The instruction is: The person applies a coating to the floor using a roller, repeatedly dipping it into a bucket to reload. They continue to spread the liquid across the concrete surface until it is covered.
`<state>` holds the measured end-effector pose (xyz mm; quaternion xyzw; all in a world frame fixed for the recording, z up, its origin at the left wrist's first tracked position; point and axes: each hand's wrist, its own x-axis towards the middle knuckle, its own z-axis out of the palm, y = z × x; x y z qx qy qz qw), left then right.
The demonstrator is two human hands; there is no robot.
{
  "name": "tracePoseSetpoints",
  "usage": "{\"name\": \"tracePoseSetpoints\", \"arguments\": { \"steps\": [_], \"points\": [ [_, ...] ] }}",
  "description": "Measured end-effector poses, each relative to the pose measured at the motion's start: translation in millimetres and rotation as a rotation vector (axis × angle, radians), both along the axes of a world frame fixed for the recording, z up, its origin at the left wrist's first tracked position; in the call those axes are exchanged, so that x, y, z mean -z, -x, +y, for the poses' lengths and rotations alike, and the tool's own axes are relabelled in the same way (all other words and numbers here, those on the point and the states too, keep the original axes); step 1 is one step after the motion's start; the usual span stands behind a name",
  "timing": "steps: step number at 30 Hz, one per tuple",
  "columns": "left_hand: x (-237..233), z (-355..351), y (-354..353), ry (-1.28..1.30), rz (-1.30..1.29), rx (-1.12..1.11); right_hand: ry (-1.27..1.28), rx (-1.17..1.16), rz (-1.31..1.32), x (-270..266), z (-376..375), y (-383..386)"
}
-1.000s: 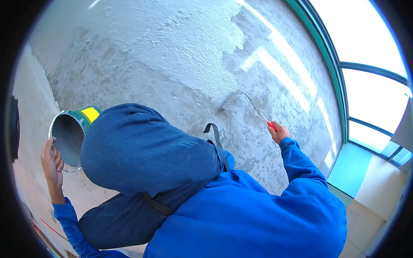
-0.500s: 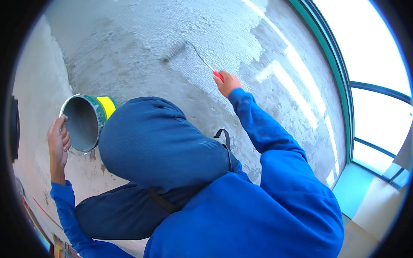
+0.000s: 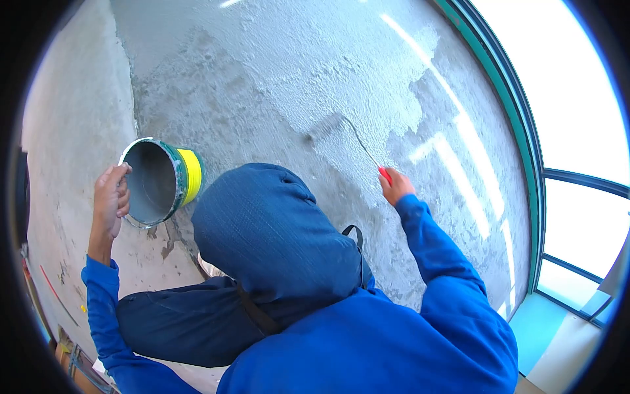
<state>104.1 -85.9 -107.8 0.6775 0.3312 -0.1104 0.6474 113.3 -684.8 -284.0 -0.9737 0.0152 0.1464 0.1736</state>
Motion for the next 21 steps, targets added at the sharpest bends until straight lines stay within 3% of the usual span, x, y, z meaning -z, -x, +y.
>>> {"name": "tracePoseSetpoints", "arguments": {
  "steps": [4,9,21],
  "points": [
    [-2,-1,0,-0.004,0.005,0.015,-0.035,0.067,0.083,-36,-30,32],
    [-5,-1,0,0.002,0.024,-0.006,-0.021,0.016,-0.014,-12,-23,3],
    [-1,10,0,0.085,0.023,-0.003,-0.01,-0.226,-0.195,20,212,-235]
  ]
}}
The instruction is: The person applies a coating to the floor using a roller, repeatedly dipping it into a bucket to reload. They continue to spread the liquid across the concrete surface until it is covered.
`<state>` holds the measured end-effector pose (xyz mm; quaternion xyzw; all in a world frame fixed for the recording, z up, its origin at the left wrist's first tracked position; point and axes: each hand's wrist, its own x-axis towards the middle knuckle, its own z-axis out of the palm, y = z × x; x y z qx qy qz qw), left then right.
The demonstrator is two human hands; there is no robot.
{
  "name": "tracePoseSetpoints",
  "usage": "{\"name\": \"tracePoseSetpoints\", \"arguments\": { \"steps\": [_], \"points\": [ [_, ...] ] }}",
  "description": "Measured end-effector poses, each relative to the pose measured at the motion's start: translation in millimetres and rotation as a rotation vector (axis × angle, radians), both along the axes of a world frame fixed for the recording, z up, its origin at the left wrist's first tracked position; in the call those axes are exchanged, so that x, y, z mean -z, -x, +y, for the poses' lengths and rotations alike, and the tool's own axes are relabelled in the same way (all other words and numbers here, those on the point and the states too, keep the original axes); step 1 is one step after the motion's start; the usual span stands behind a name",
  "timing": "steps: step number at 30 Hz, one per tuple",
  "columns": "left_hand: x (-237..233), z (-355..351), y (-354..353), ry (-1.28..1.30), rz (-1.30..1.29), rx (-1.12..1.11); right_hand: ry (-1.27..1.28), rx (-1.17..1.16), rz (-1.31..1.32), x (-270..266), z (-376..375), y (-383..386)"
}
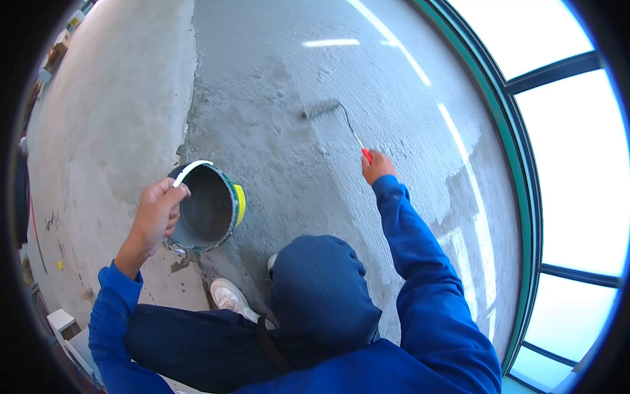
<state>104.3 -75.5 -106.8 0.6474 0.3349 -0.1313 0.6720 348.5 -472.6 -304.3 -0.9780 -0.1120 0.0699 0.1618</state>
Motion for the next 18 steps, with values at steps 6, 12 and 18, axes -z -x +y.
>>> {"name": "tracePoseSetpoints", "arguments": {
  "steps": [6,12,18],
  "points": [
    [1,11,-4,0.085,-0.003,-0.053,0.086,0.002,-0.044,7,125,-118],
    [5,28,-8,0.166,-0.015,-0.072,0.125,-0.018,-0.086,10,235,-227],
    [9,34,-9,0.169,-0.013,-0.085,0.103,-0.075,-0.116,19,272,-240]
  ]
}}
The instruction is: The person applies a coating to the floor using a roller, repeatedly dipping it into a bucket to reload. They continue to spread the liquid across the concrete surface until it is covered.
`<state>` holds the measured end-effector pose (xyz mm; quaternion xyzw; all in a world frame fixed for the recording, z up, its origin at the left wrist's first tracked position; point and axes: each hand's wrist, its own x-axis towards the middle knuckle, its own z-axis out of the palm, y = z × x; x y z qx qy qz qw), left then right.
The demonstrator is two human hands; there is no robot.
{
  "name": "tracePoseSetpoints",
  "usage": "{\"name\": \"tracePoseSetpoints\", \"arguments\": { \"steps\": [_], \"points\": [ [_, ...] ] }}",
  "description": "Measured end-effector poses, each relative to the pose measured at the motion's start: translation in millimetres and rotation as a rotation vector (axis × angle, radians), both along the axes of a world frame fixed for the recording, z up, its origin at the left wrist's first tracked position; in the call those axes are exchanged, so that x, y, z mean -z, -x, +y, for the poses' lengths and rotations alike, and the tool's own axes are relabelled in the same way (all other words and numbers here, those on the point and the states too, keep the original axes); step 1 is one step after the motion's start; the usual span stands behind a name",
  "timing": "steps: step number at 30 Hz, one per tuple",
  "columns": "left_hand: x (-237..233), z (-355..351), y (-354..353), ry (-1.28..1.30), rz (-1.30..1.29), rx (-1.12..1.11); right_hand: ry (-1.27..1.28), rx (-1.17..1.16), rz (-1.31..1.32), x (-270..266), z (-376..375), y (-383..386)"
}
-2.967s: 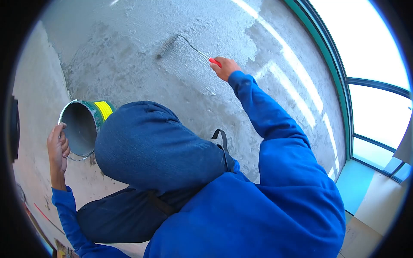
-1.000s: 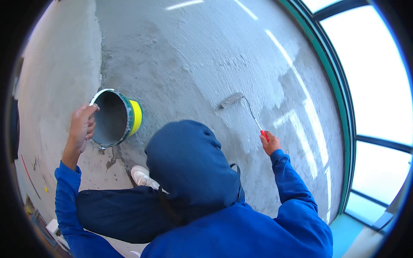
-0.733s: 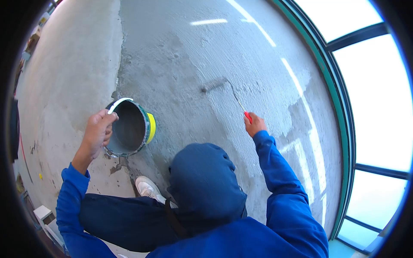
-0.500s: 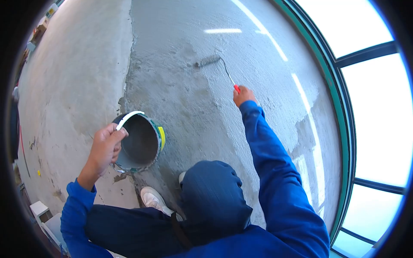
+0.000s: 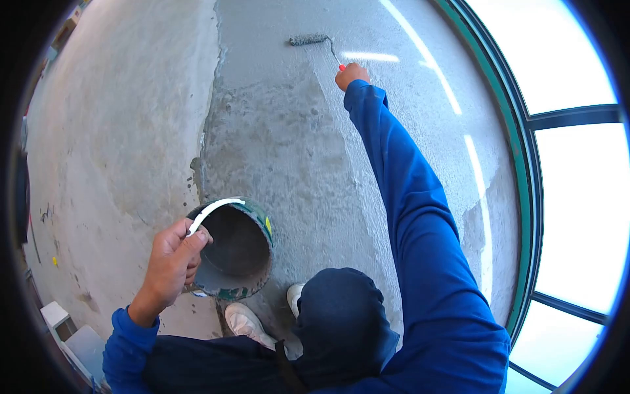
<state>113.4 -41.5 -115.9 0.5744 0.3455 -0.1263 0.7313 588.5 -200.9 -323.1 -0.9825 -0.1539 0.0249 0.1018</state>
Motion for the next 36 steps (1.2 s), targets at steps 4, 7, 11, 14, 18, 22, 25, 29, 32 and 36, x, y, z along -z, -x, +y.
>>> {"name": "tracePoseSetpoints", "arguments": {
  "steps": [4,7,11,14,18,22,25,29,32,36],
  "points": [
    [2,-2,2,-0.025,-0.017,-0.009,-0.039,0.056,0.042,-6,-26,55],
    [2,-6,3,-0.06,-0.03,0.0,-0.014,0.077,0.089,-13,-67,111],
    [3,-13,6,-0.123,-0.038,0.012,-0.013,0.071,0.093,-14,-136,184],
    [1,-15,7,-0.147,0.012,0.001,0.002,0.098,0.11,-18,-196,245],
    [0,-19,7,-0.163,-0.03,0.038,0.029,0.128,0.104,-29,-267,328],
    [-3,-26,9,-0.199,-0.016,0.041,0.052,0.229,0.187,-43,-334,412],
    [-9,-31,10,-0.202,-0.012,0.047,0.077,0.291,0.211,-54,-384,473],
    [-8,-33,11,-0.204,-0.023,0.06,0.141,0.398,0.299,-75,-441,541],
    [-9,-36,11,-0.223,-0.025,0.068,0.177,0.427,0.329,-87,-487,579],
    [-9,-37,10,-0.25,-0.01,0.08,-0.006,0.507,0.403,-111,-542,602]
  ]
}}
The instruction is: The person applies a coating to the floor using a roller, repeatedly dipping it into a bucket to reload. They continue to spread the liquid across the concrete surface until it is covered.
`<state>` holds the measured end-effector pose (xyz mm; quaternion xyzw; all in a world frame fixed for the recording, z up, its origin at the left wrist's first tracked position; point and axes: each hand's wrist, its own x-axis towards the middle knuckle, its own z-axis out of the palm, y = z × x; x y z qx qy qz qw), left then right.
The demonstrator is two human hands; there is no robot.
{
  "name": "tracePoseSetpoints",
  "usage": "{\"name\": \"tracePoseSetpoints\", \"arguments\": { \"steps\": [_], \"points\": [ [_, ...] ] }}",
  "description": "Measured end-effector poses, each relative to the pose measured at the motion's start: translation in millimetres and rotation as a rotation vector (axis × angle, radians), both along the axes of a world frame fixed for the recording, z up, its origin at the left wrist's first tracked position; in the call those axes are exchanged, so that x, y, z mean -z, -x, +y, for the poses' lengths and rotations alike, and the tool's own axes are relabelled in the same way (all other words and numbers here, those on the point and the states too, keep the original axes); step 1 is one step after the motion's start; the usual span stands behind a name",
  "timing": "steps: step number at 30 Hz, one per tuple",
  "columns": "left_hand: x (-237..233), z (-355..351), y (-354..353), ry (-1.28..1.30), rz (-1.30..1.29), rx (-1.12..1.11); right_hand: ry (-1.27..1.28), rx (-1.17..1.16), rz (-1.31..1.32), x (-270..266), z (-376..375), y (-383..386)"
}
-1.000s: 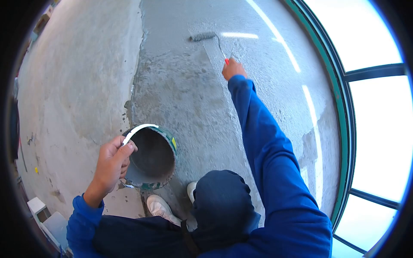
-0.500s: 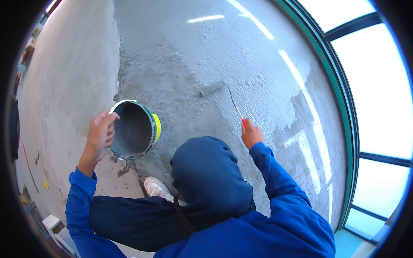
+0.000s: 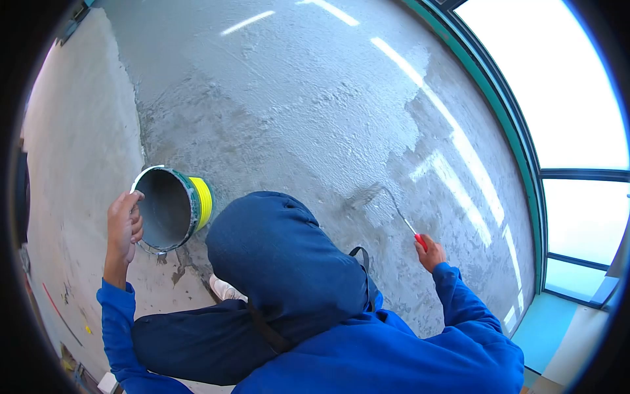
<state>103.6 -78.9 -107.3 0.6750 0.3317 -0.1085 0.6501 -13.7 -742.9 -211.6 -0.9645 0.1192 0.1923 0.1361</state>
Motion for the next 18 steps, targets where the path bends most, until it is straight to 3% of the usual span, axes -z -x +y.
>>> {"name": "tracePoseSetpoints", "arguments": {
  "steps": [4,8,18],
  "points": [
    [0,0,1,0.019,-0.004,-0.014,0.011,-0.004,-0.111,42,-19,-21],
    [2,1,0,0.025,-0.008,-0.013,-0.036,-0.107,-0.188,63,14,-99],
    [-2,5,-4,0.067,0.03,-0.058,-0.034,-0.262,-0.241,77,173,-314]
  ]
}}
